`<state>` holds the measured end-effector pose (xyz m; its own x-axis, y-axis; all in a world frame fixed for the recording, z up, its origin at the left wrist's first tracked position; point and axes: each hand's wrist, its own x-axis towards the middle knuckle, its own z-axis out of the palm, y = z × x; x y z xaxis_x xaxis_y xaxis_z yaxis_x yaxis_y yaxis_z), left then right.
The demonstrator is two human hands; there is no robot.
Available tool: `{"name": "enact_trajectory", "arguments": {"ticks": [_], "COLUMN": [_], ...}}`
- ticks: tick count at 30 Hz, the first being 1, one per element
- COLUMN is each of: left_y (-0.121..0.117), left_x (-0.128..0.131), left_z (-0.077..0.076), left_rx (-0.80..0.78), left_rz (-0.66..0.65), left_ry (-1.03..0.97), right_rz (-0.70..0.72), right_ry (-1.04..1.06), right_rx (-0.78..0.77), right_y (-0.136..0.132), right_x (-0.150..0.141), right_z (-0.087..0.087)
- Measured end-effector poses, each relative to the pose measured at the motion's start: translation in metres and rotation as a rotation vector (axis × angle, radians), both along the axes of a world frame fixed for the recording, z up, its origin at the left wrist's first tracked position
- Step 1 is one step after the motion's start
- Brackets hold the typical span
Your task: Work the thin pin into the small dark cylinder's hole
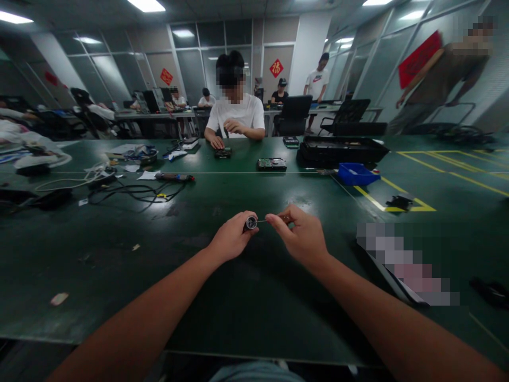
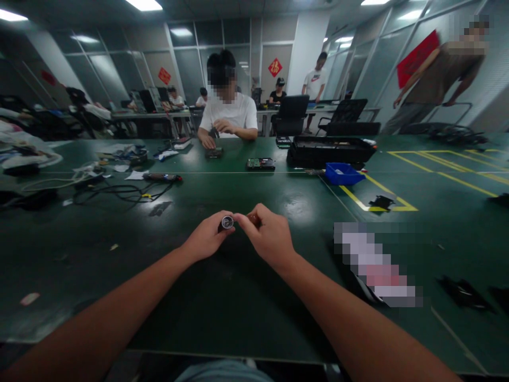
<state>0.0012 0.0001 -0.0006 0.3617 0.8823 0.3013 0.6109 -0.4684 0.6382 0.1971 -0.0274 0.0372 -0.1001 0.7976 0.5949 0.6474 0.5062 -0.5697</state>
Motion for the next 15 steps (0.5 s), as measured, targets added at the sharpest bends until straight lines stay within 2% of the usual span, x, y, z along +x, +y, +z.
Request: {"name": "enact_trajectory", "arguments": {"ticks": [4, 15], "left_y": [0.0006, -0.0004], "left_x": [-0.0001, -0.0012], "left_z": [-0.0010, 0.0018], "left_rx": [-0.003, 0.003], "left_rz": [0.002, 0.008], "left_ry": [0.000, 0.008], "right_rz": [-0.042, 0.100], "right_ry": [-0.088, -0.156], "right_rx": [0.066, 0.043], "right_y": [-0.0021, -0.0040], "right_x": [-0.0002, -0.0001], "right_z": [-0.0009, 0.0022]}}
